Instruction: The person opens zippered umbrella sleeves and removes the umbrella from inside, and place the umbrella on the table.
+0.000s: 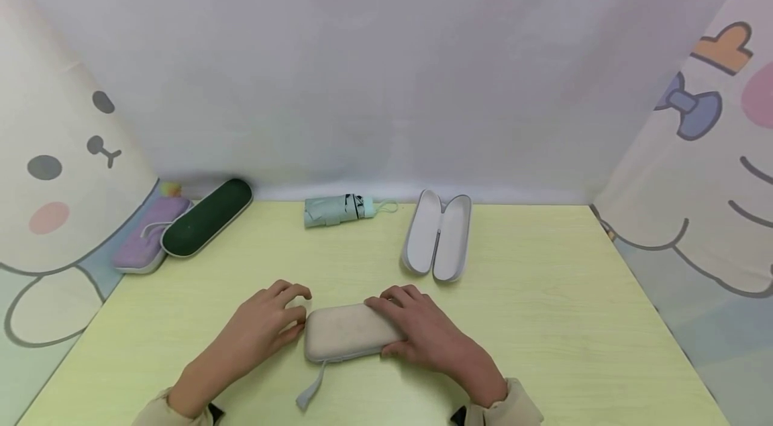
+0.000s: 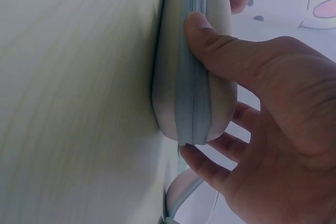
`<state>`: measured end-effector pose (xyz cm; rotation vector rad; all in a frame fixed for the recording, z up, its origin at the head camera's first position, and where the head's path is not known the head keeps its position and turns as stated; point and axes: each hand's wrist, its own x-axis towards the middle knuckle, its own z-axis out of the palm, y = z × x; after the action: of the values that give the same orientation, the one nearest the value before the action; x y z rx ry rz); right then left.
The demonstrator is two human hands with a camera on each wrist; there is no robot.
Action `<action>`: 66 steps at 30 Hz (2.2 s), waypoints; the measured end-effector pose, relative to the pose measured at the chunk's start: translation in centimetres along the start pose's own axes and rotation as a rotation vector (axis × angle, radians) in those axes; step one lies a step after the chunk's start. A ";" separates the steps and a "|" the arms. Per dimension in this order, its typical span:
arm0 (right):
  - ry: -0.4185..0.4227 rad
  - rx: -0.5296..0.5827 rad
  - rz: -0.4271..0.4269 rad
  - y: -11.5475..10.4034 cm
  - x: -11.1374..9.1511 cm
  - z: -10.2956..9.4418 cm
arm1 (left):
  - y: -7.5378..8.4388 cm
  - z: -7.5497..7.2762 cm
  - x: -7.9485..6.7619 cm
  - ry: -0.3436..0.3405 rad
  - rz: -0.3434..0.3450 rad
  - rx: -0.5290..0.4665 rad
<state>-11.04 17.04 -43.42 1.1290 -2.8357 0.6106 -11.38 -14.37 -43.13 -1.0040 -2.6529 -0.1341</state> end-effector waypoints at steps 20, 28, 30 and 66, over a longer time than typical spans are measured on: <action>0.012 -0.024 -0.014 0.1 0.0 0.2 | -1.2 0.0 0.8 -0.019 0.062 -0.060; 0.011 -0.012 -0.013 0.2 0.0 0.2 | -1.5 0.0 1.2 -0.054 0.059 -0.058; 0.011 -0.014 -0.013 0.2 0.0 0.2 | -1.6 0.1 1.4 -0.062 0.058 -0.057; 0.025 -0.057 -0.059 0.4 0.0 0.1 | -1.7 1.2 4.4 -0.089 0.133 -0.162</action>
<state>-11.31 17.28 -43.70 1.1825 -2.7691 0.5330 -15.93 -12.60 -42.83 -1.2625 -2.6786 -0.2856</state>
